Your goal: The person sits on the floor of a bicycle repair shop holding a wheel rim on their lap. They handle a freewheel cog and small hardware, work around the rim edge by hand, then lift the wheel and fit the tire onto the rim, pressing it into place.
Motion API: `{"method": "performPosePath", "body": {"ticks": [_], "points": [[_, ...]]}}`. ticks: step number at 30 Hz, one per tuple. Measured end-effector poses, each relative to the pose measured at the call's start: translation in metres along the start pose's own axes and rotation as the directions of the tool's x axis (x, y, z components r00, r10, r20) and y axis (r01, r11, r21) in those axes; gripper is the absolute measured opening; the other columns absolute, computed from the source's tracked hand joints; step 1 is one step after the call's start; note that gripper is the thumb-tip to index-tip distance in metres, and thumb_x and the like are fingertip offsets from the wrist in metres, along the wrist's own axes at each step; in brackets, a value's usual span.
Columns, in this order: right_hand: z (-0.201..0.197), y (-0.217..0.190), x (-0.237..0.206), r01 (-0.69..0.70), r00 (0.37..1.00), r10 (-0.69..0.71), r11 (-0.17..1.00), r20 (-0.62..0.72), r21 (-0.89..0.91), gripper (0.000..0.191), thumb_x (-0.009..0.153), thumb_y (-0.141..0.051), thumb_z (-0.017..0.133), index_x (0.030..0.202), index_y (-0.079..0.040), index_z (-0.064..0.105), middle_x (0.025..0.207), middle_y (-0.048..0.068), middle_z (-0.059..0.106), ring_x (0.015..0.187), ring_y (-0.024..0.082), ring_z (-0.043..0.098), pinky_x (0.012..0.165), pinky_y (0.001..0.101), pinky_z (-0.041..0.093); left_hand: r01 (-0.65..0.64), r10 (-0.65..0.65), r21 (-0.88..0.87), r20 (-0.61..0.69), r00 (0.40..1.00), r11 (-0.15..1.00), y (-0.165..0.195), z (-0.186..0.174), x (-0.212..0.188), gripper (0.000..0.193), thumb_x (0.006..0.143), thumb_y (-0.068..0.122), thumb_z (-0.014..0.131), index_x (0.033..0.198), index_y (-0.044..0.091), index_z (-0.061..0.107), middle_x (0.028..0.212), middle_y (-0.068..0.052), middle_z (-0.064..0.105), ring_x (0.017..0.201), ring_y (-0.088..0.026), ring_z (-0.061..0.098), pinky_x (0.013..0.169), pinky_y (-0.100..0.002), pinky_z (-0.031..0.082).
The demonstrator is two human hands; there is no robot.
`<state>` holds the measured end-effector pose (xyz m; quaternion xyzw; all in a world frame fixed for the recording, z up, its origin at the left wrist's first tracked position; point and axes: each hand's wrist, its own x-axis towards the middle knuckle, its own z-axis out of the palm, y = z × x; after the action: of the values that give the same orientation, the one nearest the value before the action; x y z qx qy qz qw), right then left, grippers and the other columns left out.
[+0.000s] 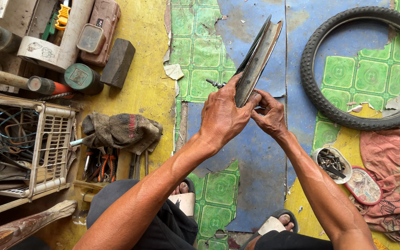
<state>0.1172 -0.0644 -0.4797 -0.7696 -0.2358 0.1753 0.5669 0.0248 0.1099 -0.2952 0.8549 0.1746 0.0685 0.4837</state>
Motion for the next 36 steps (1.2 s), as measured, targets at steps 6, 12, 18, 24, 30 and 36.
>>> {"method": "performPosePath", "body": {"ticks": [6,12,18,24,30,36], "points": [[-0.003,0.012,0.002,0.006,0.998,-0.012,0.992,0.055,0.124,0.047,0.092,-0.017,0.079,0.131,0.002,0.060,0.109,0.007,0.074,0.103,0.012,0.069,0.094,0.0313,0.061,0.031,-0.031,0.006,0.017,0.999,1.000,0.001,0.001,0.001,0.062,0.086,0.040,0.073,0.137,0.008,0.061,0.085,-0.015,0.077,0.080,-0.032,0.077,0.077,-0.045,0.059],[-0.004,0.014,0.006,-0.101,0.992,0.085,0.976,0.089,0.194,0.027,0.096,-0.027,0.074,0.104,-0.002,0.065,0.096,0.002,0.072,0.091,0.010,0.070,0.084,0.0302,0.065,0.024,-0.024,0.028,0.012,1.000,0.999,-0.001,0.001,0.001,0.065,0.085,0.042,0.074,0.138,0.007,0.058,0.087,-0.015,0.078,0.082,-0.032,0.078,0.079,-0.045,0.059],[-0.006,0.017,0.007,-0.199,0.978,0.169,0.938,0.126,0.285,0.031,0.096,-0.034,0.073,0.096,-0.004,0.068,0.091,0.003,0.072,0.085,0.010,0.070,0.080,0.0306,0.067,0.005,-0.005,0.017,0.011,1.000,1.000,-0.001,0.002,-0.001,0.065,0.085,0.041,0.075,0.139,0.010,0.058,0.088,-0.015,0.078,0.082,-0.033,0.077,0.077,-0.045,0.059],[-0.006,0.018,0.006,-0.185,0.980,0.150,0.934,0.133,0.306,0.029,0.099,-0.033,0.072,0.091,-0.006,0.064,0.087,0.001,0.068,0.081,0.007,0.066,0.076,0.0284,0.065,0.046,-0.046,0.002,0.021,0.999,0.999,0.001,0.002,-0.003,0.064,0.084,0.039,0.074,0.141,0.016,0.057,0.084,-0.015,0.077,0.079,-0.033,0.077,0.074,-0.045,0.059],[-0.006,0.013,0.005,-0.153,0.985,0.121,0.941,0.123,0.303,0.020,0.100,-0.023,0.071,0.094,-0.006,0.062,0.089,-0.001,0.065,0.083,0.006,0.063,0.078,0.0272,0.060,0.017,-0.017,0.015,-0.011,1.000,1.000,-0.001,0.003,-0.001,0.063,0.085,0.037,0.075,0.141,0.014,0.057,0.087,-0.015,0.077,0.082,-0.034,0.076,0.076,-0.045,0.059],[-0.002,0.006,0.002,-0.022,0.999,0.014,0.981,0.041,0.195,0.039,0.091,-0.012,0.076,0.124,-0.002,0.059,0.104,0.001,0.068,0.097,0.008,0.066,0.091,0.0275,0.060,0.017,-0.017,-0.001,0.007,1.000,1.000,-0.002,0.003,0.000,0.062,0.086,0.037,0.074,0.141,0.014,0.057,0.087,-0.014,0.078,0.082,-0.033,0.077,0.078,-0.045,0.059]]}}
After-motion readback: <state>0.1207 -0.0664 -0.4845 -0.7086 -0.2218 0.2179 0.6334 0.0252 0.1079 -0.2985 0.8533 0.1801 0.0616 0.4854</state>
